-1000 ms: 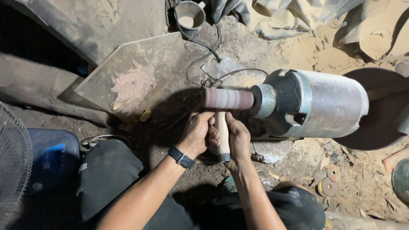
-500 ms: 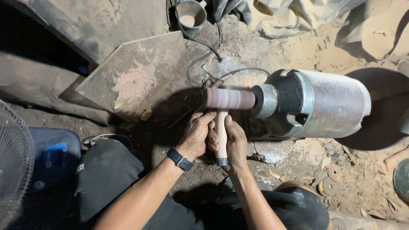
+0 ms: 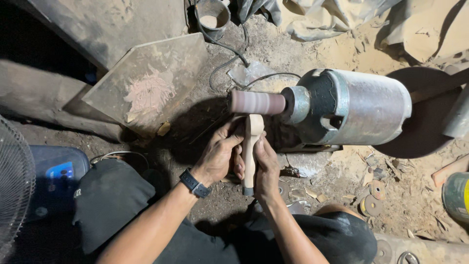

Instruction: The person uses a bench grinder to smooth and shape a wooden handle, holding it against the rotating wheel with both hands. The person then switches to a metal file and grinds it against the wheel to sharpen or shape the file.

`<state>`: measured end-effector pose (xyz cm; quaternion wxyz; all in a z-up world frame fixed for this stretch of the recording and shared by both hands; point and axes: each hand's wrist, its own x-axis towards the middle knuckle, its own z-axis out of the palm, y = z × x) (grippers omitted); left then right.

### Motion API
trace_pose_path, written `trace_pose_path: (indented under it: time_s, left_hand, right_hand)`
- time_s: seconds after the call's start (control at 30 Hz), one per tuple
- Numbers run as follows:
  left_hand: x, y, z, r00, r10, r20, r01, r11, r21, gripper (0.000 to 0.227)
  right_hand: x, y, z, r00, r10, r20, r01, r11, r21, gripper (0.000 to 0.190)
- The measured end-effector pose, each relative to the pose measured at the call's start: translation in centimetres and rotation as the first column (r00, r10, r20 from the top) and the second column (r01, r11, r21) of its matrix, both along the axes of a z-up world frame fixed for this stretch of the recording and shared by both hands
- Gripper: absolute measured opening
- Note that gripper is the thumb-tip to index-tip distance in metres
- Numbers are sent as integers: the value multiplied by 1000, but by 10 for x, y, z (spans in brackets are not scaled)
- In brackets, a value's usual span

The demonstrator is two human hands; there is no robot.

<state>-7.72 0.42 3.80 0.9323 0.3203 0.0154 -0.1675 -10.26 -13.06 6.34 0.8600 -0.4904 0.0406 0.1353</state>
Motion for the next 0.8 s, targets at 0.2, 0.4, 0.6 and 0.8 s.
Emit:
trace_pose_path:
  time_s: [0.2, 0.4, 0.6, 0.8]
  left_hand:
    - [-7, 2, 37, 860, 66, -507, -90, 996, -23, 31]
    - [-5, 0, 21, 993, -20, -115, 13, 998, -63, 24]
    - [12, -11, -6, 979, 61, -195, -62, 998, 3, 17]
    - [26, -17, -20, 967, 179, -179, -166, 982, 86, 14]
  right_hand:
    - [-2, -2, 19, 1000, -3, -10, 1, 976, -217, 50]
    - [3, -7, 25, 995, 81, -63, -80, 997, 14, 42]
    - [11, -7, 24, 995, 66, -77, -60, 995, 76, 40]
    - [22, -8, 22, 990, 36, -135, -25, 996, 82, 34]
